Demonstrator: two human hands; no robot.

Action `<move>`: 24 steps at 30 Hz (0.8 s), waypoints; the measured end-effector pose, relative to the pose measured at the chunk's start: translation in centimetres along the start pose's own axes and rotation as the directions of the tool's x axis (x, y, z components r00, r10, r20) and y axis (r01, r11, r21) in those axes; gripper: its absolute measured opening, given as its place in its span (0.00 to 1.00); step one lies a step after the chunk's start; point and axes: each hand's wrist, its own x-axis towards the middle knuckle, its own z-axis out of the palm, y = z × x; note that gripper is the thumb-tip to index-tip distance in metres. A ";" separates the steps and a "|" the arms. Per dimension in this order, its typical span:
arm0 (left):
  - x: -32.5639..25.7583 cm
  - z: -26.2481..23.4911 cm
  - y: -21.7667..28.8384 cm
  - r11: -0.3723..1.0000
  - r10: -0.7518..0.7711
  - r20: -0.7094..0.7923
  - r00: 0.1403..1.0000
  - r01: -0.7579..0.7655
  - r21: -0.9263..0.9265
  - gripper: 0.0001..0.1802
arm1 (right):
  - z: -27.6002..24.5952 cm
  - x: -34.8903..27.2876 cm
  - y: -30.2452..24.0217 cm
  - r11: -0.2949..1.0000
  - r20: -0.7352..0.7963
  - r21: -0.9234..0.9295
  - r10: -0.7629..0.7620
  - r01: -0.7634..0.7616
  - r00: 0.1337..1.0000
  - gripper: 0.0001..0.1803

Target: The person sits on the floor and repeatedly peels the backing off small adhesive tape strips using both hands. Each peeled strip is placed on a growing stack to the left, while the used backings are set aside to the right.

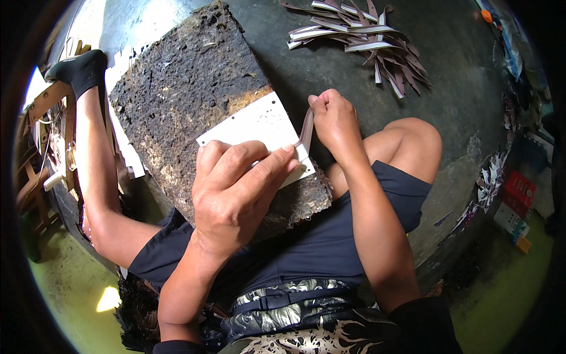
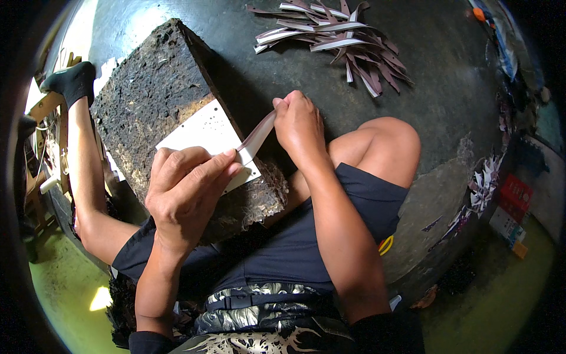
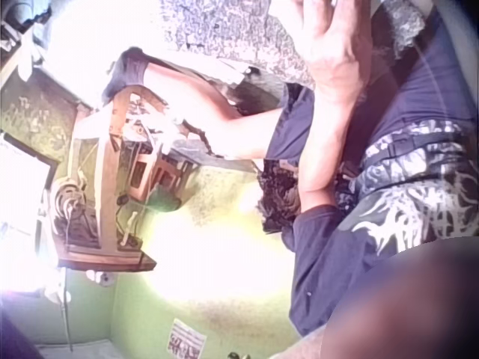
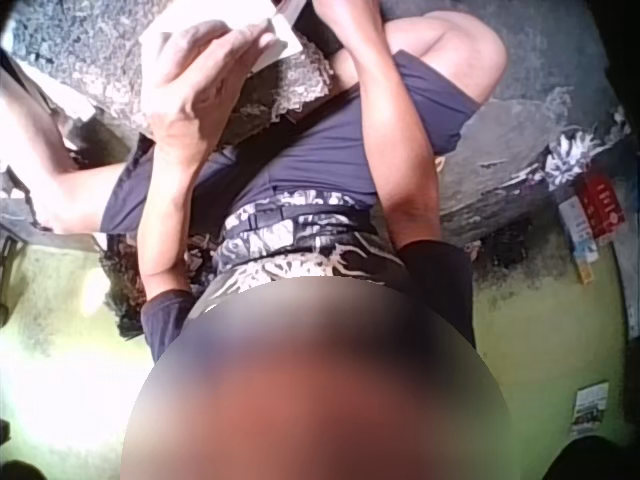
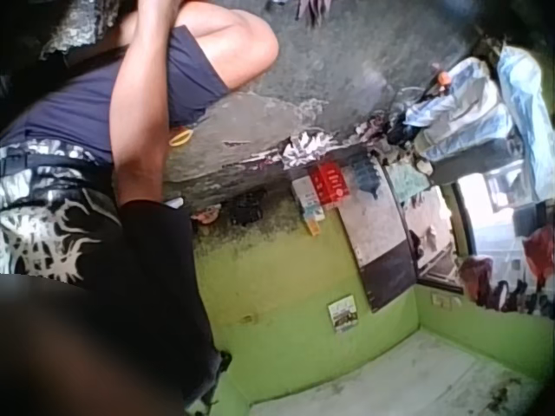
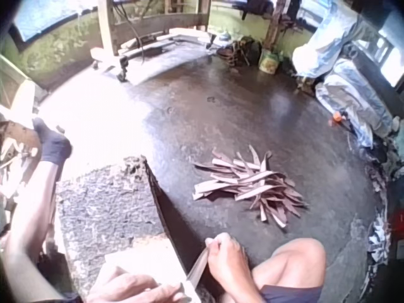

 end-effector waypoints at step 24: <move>-0.6 0.0 0.0 1.000 -0.022 -0.046 0.999 0.021 -0.018 0.16 | -6.6 -5.9 -5.5 0.215 0.295 0.936 -0.044 -0.279 0.955 0.45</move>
